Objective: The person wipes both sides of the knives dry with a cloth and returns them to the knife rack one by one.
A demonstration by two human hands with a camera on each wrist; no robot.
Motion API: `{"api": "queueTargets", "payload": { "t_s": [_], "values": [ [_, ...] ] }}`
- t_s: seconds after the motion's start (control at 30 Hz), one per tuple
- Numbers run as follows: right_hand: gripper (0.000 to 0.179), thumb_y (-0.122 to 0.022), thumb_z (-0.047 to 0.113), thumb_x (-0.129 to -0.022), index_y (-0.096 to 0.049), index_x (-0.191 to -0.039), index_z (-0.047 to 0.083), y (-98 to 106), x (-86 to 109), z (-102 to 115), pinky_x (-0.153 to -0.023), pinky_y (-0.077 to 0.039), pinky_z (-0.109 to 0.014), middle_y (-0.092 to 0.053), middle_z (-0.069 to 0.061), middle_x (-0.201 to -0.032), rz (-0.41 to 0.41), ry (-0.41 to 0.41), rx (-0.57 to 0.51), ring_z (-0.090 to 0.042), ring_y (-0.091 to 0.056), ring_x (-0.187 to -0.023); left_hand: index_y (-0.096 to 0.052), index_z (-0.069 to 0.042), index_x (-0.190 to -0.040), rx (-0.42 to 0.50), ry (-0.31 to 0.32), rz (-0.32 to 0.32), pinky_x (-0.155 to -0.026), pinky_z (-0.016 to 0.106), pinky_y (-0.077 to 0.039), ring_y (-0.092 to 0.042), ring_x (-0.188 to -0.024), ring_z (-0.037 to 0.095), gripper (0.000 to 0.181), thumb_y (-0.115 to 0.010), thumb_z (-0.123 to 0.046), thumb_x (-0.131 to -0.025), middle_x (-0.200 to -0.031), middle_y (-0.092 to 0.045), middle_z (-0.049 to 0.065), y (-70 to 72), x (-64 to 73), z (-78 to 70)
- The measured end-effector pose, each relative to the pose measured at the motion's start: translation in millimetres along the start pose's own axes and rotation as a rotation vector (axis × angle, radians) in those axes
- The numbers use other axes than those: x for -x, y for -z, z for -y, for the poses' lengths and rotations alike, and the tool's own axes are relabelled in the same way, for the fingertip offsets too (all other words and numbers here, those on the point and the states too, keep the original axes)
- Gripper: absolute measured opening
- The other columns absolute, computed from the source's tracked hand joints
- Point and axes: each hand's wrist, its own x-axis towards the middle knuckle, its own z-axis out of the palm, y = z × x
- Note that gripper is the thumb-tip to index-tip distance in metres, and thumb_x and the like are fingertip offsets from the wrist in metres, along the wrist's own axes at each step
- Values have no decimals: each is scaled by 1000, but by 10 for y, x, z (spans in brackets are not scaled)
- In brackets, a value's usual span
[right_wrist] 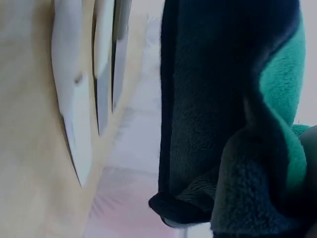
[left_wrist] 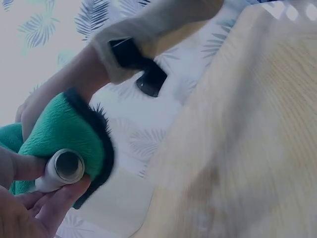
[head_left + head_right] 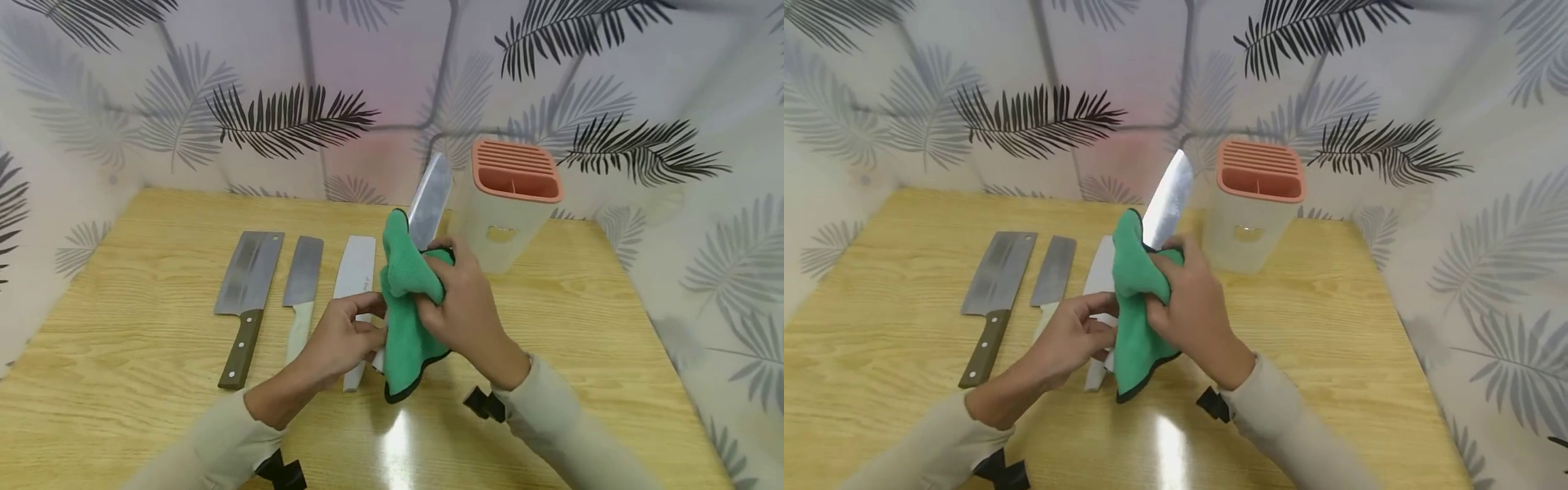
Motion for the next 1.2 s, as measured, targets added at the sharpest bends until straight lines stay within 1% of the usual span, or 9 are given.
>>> {"api": "queueTargets", "payload": {
  "t_s": [0.27, 0.57, 0.7, 0.73, 0.8, 0.97, 1.03, 1.1, 1.2],
  "values": [
    [24, -61, 3, -80, -76, -98, 1, 133, -367, -307, -72, -55, -51, -60, -24, -107, 10, -70, 144, -36, -61, -92, -59, 2, -136, 20, 81, 21, -63, 33, -60, -72, -78, 12, 46, -68, 1, -91, -106, -64, 13, 17, 69, 8],
    [26, -56, 2, -78, -73, -96, -4, 229, -741, -635, -72, -51, -53, -57, -27, -110, -49, -132, 201, -38, -58, -87, -58, 4, -136, 38, 75, 39, -62, 30, -58, -72, -78, 12, 49, -71, 0, -88, -103, -64, 8, 90, 175, 40],
    [23, -57, 8, -84, -71, -97, -6, 271, -830, -679, -73, -48, -51, -56, -26, -108, -76, -187, 144, -38, -56, -85, -57, 7, -136, 59, 52, 49, -62, 29, -59, -71, -76, 11, 50, -71, 1, -88, -101, -65, 5, 105, 207, 34],
    [23, -57, 10, -88, -69, -100, -6, 260, -839, -687, -73, -47, -49, -56, -24, -105, -76, -216, 95, -35, -54, -83, -56, 8, -136, 70, 46, 46, -62, 29, -59, -71, -76, 11, 51, -71, 2, -88, -100, -64, 4, 109, 210, 32],
    [25, -56, 18, -96, -64, -104, -4, 221, -838, -689, -74, -48, -43, -57, -17, -102, -51, -296, -93, -28, -54, -83, -56, 8, -135, 85, 36, 33, -62, 29, -59, -70, -76, 10, 51, -71, 2, -87, -97, -64, 1, 118, 206, 23],
    [23, -50, 38, -103, -53, -111, 17, 99, -685, -647, -81, -53, -27, -59, 5, -96, 112, -606, -875, -9, -62, -86, -54, 11, -136, 118, 12, 16, -60, 29, -60, -68, -76, 11, 51, -70, 2, -89, -94, -64, -5, 149, 164, 7],
    [25, -52, 45, -101, -52, -109, 21, 53, -579, -622, -81, -55, -25, -62, 9, -95, 169, -688, -1113, -6, -64, -85, -53, 12, -136, 131, 14, 22, -59, 29, -60, -68, -75, 11, 51, -69, 3, -89, -93, -64, -5, 148, 146, 6],
    [29, -58, 48, -98, -53, -108, 21, 1, -482, -602, -79, -56, -25, -64, 8, -94, 201, -690, -1272, -7, -66, -85, -52, 12, -137, 140, 22, 18, -60, 29, -60, -68, -75, 10, 51, -68, 4, -89, -94, -64, -6, 131, 126, -6],
    [37, -71, 50, -88, -56, -107, 21, -87, -393, -542, -79, -57, -25, -66, 8, -96, 244, -628, -1369, -6, -66, -88, -53, 9, -138, 158, 12, -21, -60, 27, -60, -68, -73, 9, 51, -67, 5, -90, -97, -64, -3, 97, 85, -62]
  ]
}}
